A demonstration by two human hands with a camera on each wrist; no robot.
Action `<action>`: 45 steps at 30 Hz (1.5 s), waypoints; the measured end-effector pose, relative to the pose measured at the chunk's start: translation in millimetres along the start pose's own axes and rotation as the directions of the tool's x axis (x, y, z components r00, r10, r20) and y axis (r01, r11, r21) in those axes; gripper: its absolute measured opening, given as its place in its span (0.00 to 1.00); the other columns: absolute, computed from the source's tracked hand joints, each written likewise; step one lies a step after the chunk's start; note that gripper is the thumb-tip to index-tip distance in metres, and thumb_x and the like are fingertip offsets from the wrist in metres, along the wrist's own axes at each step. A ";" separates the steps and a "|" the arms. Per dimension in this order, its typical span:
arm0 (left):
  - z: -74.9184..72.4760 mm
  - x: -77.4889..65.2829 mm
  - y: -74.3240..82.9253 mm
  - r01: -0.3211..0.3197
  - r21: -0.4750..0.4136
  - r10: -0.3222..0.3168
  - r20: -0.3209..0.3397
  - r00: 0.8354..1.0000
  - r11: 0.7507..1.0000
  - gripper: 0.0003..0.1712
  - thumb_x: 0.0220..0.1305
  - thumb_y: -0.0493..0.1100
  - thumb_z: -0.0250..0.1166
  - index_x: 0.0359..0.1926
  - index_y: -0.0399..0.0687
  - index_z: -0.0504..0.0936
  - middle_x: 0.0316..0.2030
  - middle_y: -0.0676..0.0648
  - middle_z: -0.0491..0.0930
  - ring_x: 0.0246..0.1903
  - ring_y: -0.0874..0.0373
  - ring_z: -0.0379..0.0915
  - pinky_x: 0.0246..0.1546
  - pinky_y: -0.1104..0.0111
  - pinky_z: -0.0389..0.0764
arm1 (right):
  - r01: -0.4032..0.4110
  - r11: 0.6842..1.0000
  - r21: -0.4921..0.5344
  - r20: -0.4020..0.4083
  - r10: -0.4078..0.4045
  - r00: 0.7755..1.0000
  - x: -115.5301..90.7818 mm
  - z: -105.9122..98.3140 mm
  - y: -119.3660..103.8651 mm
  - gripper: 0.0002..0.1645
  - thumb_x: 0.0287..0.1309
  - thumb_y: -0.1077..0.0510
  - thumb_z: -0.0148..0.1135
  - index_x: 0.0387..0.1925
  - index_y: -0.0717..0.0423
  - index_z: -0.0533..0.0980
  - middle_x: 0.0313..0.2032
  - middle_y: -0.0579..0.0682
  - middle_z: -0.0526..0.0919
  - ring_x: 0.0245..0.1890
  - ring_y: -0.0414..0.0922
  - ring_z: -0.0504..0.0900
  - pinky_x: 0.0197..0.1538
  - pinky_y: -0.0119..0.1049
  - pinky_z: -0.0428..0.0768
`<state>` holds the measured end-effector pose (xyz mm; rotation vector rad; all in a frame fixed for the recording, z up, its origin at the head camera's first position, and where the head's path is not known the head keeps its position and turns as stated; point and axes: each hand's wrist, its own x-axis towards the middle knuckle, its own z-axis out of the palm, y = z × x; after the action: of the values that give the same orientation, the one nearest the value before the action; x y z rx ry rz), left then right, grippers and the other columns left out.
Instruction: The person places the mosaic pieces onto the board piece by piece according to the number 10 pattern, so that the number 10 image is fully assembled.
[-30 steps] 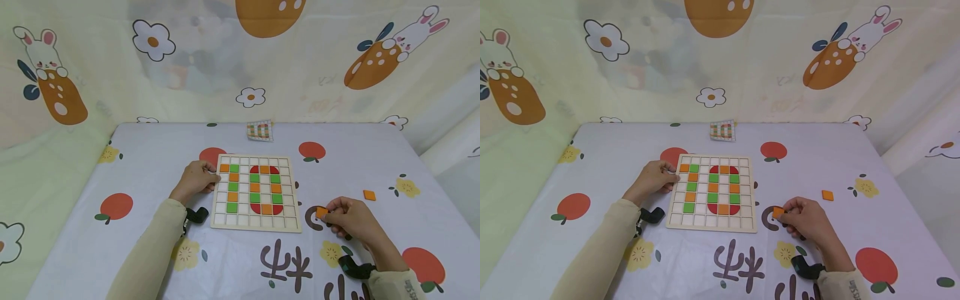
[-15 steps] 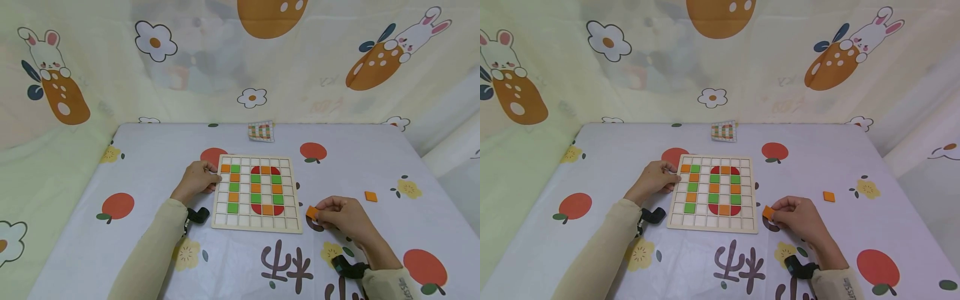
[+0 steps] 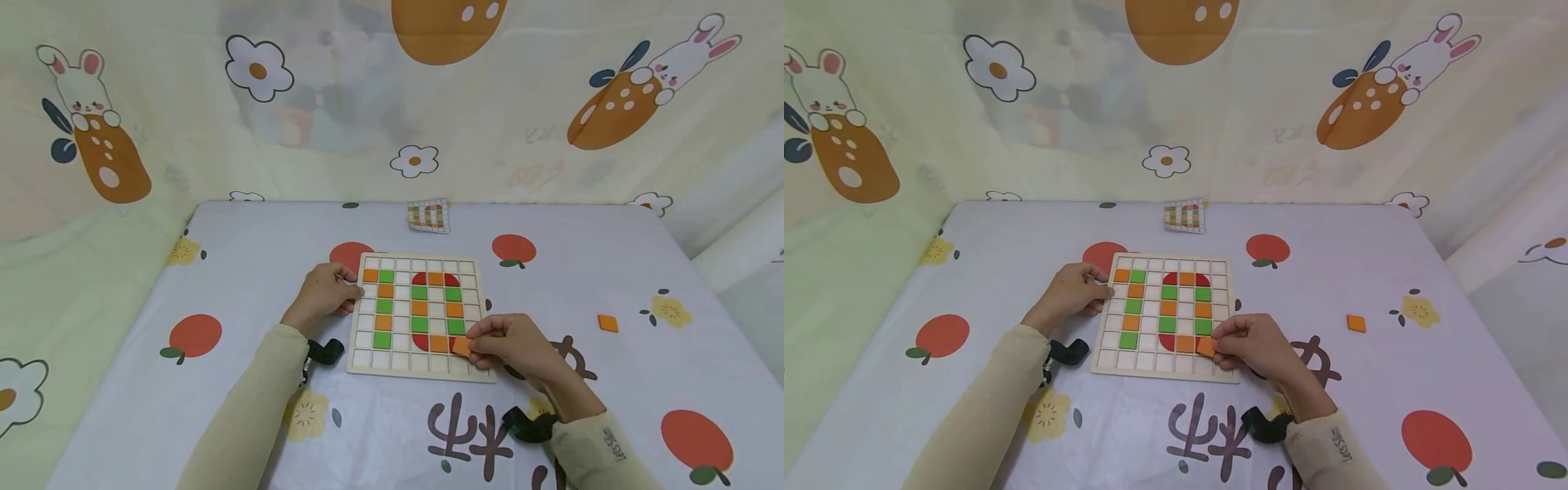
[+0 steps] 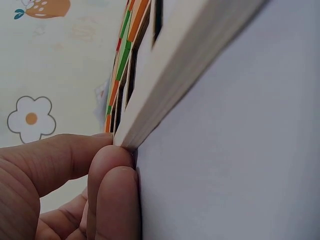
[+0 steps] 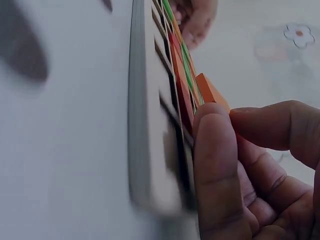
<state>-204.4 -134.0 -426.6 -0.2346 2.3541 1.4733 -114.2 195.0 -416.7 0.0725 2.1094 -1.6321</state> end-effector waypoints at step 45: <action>-2.6 0.0 -2.7 -0.020 -0.006 0.020 0.010 1.000 1.000 0.15 0.64 0.39 0.74 0.48 0.42 0.80 0.28 0.45 0.82 0.20 0.59 0.79 0.24 0.72 0.83 | 0.011 0.992 -0.122 0.131 0.005 0.991 69.1 120.9 -56.1 0.04 0.65 0.63 0.68 0.36 0.61 0.86 0.23 0.53 0.85 0.20 0.42 0.82 0.30 0.31 0.86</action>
<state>-204.1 -137.5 -427.8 -0.2042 2.3512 1.4869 -153.7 50.2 -415.2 -0.0761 2.1040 -1.4638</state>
